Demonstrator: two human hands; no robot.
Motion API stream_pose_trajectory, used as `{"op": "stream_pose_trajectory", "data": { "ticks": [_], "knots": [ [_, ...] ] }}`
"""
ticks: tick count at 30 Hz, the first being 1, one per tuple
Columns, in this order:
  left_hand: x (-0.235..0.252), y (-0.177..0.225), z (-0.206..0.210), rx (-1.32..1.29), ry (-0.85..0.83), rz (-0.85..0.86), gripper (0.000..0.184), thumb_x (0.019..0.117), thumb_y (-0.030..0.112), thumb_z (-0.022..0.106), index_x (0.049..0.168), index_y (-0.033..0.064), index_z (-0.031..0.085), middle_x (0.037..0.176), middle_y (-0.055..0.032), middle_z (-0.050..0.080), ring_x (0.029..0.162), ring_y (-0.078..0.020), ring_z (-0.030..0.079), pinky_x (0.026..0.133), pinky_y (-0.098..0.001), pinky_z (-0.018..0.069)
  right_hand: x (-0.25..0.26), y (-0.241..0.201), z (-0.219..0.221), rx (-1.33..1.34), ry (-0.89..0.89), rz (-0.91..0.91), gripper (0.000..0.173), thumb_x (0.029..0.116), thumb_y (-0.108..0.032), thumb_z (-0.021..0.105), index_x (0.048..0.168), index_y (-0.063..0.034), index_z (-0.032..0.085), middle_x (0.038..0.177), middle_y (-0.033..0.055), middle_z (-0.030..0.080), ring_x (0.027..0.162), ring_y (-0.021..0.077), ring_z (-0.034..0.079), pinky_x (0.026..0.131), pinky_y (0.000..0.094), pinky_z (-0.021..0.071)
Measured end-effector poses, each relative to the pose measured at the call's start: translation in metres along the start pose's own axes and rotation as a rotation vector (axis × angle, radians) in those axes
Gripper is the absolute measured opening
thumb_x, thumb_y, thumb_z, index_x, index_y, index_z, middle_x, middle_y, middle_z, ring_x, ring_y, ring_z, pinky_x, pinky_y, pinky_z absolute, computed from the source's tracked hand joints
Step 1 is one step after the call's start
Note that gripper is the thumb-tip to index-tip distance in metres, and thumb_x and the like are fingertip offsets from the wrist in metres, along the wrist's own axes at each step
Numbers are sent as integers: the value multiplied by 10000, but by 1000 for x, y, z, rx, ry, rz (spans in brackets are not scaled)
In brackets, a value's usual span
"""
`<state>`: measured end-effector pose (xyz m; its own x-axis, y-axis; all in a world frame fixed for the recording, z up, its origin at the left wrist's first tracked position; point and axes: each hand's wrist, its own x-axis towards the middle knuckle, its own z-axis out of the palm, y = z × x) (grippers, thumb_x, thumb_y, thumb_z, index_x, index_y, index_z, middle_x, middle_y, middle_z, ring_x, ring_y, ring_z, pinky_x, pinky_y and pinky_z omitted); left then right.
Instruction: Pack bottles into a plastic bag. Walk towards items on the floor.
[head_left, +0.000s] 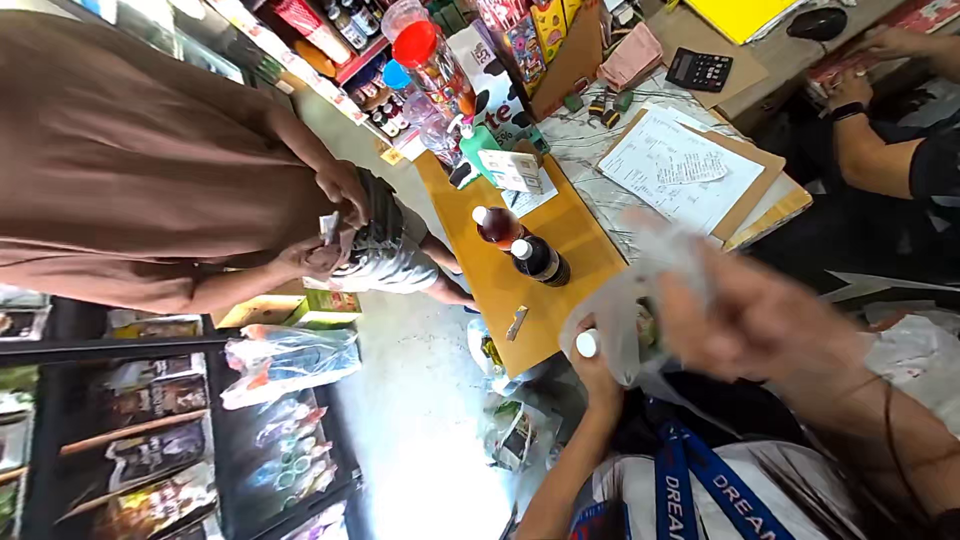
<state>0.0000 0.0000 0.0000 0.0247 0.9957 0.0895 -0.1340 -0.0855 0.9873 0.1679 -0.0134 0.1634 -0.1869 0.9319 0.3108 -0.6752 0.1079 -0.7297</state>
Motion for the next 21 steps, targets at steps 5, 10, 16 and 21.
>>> {"op": "stream_pose_trajectory", "data": {
  "ticks": [5,10,16,21],
  "knots": [
    [47,20,-23,283,-193,386,174,943,52,630,983,-113,673,1041,-137,735,1065,-91,687,978,-246,539,-26,-15,-73,-240,209,31,455,1048,-370,547,1486,-249,520,689,-156,537,538,-85,429,501,81,356],
    [85,-3,-49,542,-165,425,191,939,68,654,969,-115,697,958,-184,739,928,-144,727,877,-260,581,-34,9,-82,-500,496,291,318,1058,-148,421,1282,-154,647,615,-158,421,481,-71,333,468,109,305],
    [102,-29,-66,748,-22,397,212,887,107,693,943,-97,709,857,-171,718,828,-167,704,821,-286,568,-17,21,-70,-578,349,332,292,1073,-196,462,1276,-101,649,660,-168,457,532,-78,387,510,118,350],
    [106,-4,-80,834,-132,183,286,902,183,720,1012,-81,721,938,-190,731,896,-218,715,866,-379,568,-15,20,-74,-525,307,366,281,1079,-213,459,1270,-117,643,689,-154,478,545,-73,404,511,117,358]
  ]
}}
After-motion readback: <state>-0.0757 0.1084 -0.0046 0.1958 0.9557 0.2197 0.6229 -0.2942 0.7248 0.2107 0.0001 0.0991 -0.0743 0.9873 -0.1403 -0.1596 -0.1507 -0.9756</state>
